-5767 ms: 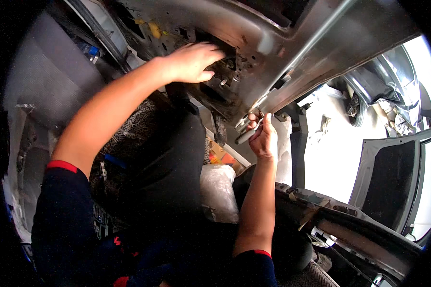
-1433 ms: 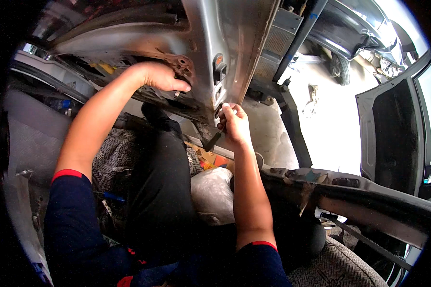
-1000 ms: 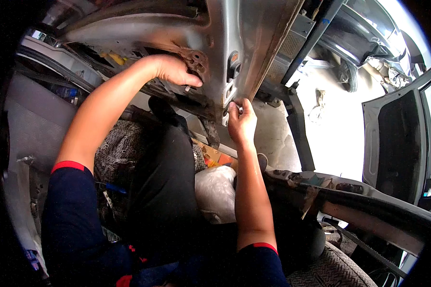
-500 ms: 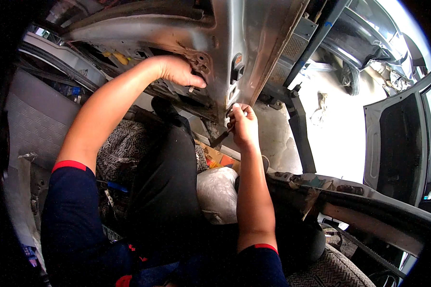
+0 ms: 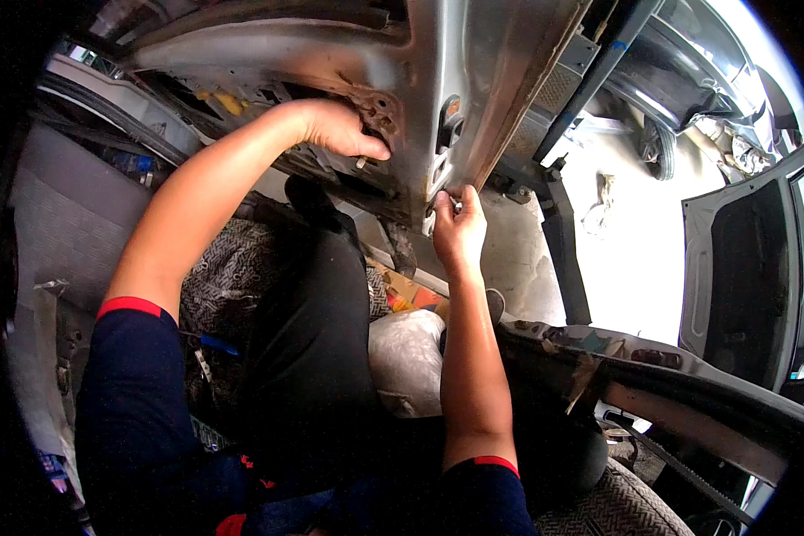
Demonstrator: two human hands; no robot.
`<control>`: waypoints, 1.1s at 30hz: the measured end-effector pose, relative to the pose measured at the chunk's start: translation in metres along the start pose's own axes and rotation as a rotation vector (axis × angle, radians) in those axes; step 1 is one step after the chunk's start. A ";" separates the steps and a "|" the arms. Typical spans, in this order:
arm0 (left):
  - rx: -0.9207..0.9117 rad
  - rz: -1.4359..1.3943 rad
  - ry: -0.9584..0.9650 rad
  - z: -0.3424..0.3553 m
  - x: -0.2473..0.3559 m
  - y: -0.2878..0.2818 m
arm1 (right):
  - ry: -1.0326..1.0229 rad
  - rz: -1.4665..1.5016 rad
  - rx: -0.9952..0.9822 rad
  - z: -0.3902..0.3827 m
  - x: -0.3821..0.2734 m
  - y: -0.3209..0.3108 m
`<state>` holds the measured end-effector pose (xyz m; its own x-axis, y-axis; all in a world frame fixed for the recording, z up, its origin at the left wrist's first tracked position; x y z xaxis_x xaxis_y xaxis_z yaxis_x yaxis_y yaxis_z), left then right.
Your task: The person selects tools from a toolkit and works on the internal components of a car door using screwdrivers and by hand.
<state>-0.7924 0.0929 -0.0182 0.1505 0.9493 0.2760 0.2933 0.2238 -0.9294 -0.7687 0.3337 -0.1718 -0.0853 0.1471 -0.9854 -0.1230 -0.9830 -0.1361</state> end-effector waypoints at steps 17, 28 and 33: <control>-0.002 -0.025 -0.038 -0.003 0.007 -0.004 | 0.587 0.509 -0.189 0.006 0.012 -0.006; 0.006 -0.027 -0.052 -0.008 0.015 -0.006 | -0.170 -0.115 0.054 0.001 0.007 -0.002; 0.076 -0.109 0.049 0.001 -0.006 0.006 | 0.665 0.501 -0.156 0.007 -0.001 -0.004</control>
<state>-0.7929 0.0885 -0.0254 0.1679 0.9071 0.3860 0.2379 0.3427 -0.9088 -0.7747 0.3384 -0.1693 0.5121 -0.3568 -0.7813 -0.0837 -0.9261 0.3680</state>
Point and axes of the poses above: each hand's wrist, its own z-axis towards the middle knuckle, its own y-axis out of the palm, x = y × z, the point moved 1 cm from there along z, towards the middle knuckle, and after that the axes turned 14 degrees about x, right-handed, at the moved point
